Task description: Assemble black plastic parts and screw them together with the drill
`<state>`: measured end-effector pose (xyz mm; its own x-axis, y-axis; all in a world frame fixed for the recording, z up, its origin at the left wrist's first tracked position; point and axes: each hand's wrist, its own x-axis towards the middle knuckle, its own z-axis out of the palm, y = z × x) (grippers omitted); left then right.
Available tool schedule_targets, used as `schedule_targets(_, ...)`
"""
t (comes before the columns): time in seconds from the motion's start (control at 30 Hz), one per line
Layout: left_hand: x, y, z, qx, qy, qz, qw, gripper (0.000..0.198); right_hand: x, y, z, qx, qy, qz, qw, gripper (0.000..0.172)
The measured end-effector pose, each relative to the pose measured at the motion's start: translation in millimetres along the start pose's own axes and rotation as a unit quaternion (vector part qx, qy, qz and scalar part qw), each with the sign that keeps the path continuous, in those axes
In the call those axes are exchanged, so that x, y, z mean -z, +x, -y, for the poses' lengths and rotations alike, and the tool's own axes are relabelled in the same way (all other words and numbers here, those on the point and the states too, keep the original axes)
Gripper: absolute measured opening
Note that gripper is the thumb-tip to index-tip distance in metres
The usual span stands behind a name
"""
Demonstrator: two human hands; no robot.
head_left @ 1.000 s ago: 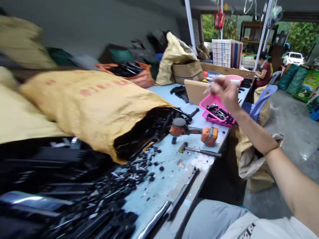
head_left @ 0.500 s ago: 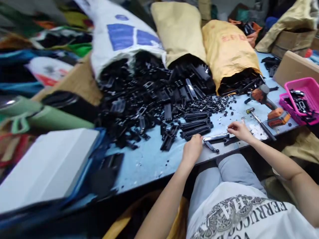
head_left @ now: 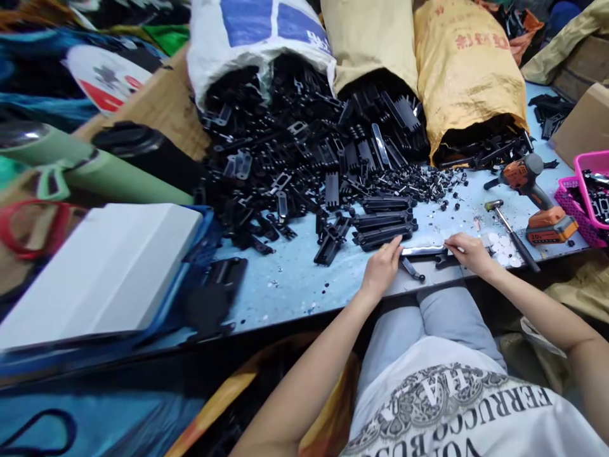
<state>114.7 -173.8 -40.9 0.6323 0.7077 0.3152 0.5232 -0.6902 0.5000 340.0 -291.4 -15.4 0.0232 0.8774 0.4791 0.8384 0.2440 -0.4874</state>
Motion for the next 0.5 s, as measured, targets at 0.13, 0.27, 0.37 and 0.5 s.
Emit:
schedule_targets(0.13,1.5,-1,0,-0.003,0.000,0.007,1.000,0.041,-3,-13,-4,0.035,-0.012,-0.004,0.999,0.023)
schedule_targets(0.27,6.7,-13,-12,0.011,0.014,-0.103,0.995,0.052,-4,-26,-14,0.062,0.008,0.039,0.997,0.040)
schedule_targets(0.37,7.6,-18,-34,-0.050,0.046,-0.137,0.988,0.036,-5,-30,-20,0.053,0.043,0.050,0.996,0.046)
schedule_targets(0.5,-7.4,3,-66,-0.155,0.086,0.059,0.982,0.044,-7,-29,-24,0.032,0.054,0.076,0.995,0.051)
